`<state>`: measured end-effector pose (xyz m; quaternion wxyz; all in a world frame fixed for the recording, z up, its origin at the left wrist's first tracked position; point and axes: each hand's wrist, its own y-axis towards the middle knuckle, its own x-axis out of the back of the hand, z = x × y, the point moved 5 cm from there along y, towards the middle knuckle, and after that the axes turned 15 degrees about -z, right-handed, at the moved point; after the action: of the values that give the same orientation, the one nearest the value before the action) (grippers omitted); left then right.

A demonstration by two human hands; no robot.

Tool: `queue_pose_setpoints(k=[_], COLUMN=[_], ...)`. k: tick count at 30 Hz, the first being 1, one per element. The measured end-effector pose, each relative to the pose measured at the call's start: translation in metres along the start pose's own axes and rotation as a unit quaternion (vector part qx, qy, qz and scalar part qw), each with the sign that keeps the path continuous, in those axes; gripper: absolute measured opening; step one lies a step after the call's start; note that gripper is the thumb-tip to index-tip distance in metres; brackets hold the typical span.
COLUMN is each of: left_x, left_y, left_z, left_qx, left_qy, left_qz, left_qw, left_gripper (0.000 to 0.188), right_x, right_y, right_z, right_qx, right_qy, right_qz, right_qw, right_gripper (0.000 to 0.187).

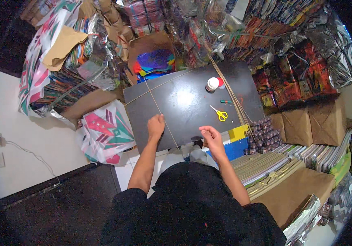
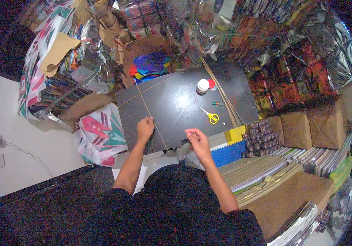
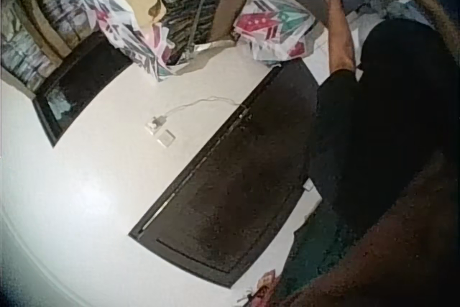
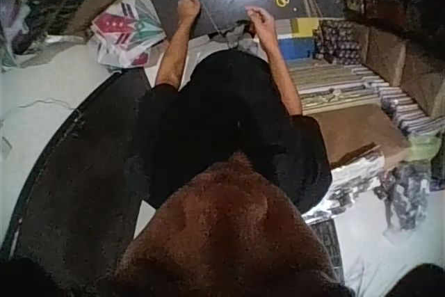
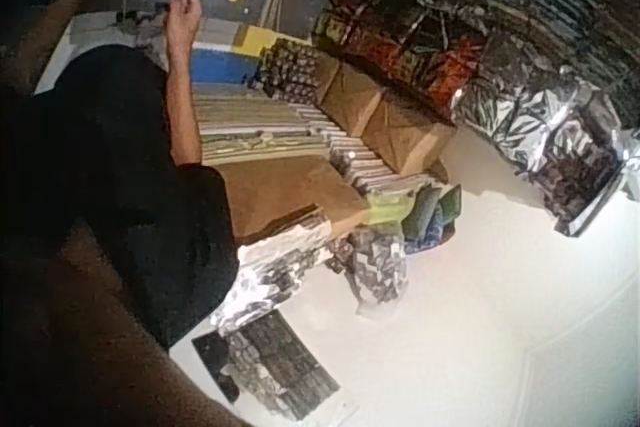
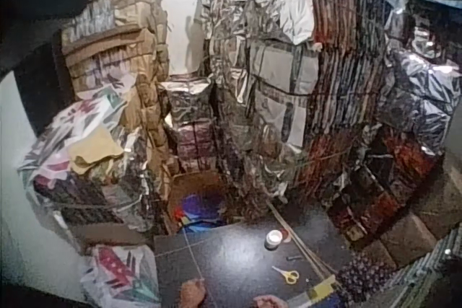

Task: The recorder is assembling the bamboo frame for a traditional kite by tying sticks together with string.

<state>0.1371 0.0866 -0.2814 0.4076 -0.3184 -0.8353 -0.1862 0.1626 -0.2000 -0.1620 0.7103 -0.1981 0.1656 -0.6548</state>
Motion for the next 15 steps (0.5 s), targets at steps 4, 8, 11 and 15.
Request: queue_pose_setpoints(k=[4, 8, 11, 15], left_x=[0.007, 0.002, -0.001, 0.003], left_y=[-0.012, -0.012, -0.007, -0.003], left_z=[-0.023, -0.023, -0.024, -0.026], left_qx=[0.029, 0.018, 0.024, 0.047], left_qy=[0.007, 0.016, 0.028, 0.045], left_qz=[-0.002, -0.044, -0.048, -0.043], left_qw=[1.0, 0.999, 0.998, 0.997], left_gripper=[0.027, 0.024, 0.024, 0.023], right_x=[0.016, 0.028, 0.036, 0.044], right_y=[0.004, 0.003, 0.003, 0.001], right_z=[-0.005, -0.001, 0.0, 0.011], right_qx=[0.013, 0.011, -0.001, 0.001], right_qy=[0.016, 0.035, 0.049, 0.033], right_qz=[-0.01, -0.009, 0.001, 0.013], right_qw=[1.0, 0.999, 0.999, 0.999], right_gripper=[0.019, 0.02, 0.021, 0.025])
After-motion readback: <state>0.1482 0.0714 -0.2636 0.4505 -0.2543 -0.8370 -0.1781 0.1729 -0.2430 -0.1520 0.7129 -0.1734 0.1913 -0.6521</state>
